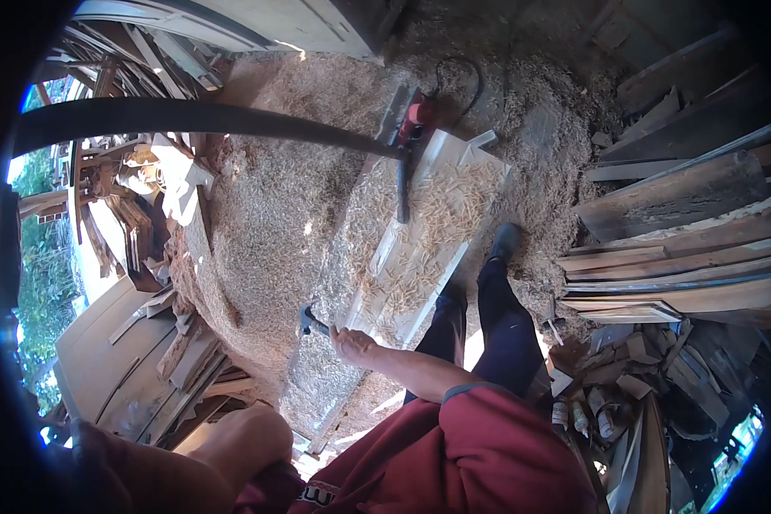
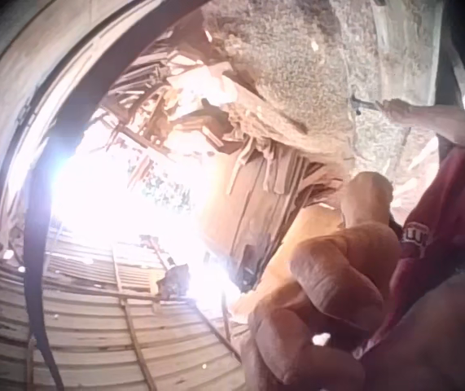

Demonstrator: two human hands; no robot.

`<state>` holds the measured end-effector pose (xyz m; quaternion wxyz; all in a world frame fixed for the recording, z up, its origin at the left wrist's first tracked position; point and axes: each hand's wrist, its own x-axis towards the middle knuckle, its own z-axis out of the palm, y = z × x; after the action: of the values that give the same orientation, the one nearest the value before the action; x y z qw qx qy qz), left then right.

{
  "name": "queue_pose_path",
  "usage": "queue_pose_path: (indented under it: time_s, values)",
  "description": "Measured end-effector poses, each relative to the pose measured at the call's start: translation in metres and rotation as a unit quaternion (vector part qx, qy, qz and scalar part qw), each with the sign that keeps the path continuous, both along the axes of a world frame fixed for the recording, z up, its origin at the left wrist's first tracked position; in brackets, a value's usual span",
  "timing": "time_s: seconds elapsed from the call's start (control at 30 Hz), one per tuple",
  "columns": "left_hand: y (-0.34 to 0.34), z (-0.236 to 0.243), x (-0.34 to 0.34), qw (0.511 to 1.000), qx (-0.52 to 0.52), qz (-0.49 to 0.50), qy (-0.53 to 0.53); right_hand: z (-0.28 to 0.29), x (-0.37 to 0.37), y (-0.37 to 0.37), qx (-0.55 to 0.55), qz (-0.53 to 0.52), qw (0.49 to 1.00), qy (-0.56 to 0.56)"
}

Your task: The person uses a pry bar and hammer to remove a piece from a wooden board and then uses an electric planer to smooth the surface of the wood.

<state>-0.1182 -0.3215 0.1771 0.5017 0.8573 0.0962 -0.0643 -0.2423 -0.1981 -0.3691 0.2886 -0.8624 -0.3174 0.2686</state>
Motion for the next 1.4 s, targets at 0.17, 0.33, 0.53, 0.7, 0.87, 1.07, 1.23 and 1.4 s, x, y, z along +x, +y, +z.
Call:
queue_pose_path:
  time_s: [0.17, 0.33, 0.53, 0.7, 0.87, 1.07, 1.23, 1.4]
  values:
    - [0.026, -0.073, 0.003, 0.947, -0.12, -0.094, -0.284, -0.099, -0.106, 0.085, -0.024, -0.051, 0.971, -0.232]
    - [0.069, -0.129, 0.003, 0.899, -0.133, -0.11, -0.403, -0.008, -0.036, 0.036, 0.163, -0.024, 0.981, 0.099]
    - [0.065, -0.266, -0.043, 0.965, -0.172, -0.077, -0.184, -0.015, 0.073, -0.304, -0.117, -0.355, 0.887, -0.273]
    - [0.066, -0.494, -0.155, 0.96, 0.262, -0.071, 0.074, -0.04, 0.112, -0.404, -0.127, -0.234, 0.932, -0.246]
    - [0.055, -0.571, -0.234, 0.86, 0.079, 0.446, 0.235, -0.041, 0.045, -0.321, -0.022, -0.05, 0.986, -0.157]
    - [0.09, -0.612, -0.2, 0.577, -0.466, 0.666, 0.076, -0.003, -0.004, -0.344, 0.158, 0.167, 0.969, -0.095]
    - [0.047, -0.64, -0.184, 0.547, -0.567, 0.616, -0.003, 0.017, 0.059, -0.478, -0.035, 0.037, 0.986, -0.159]
    - [0.03, -0.64, -0.189, 0.513, -0.522, 0.681, -0.006, -0.007, 0.143, -0.526, -0.112, -0.033, 0.988, -0.097]
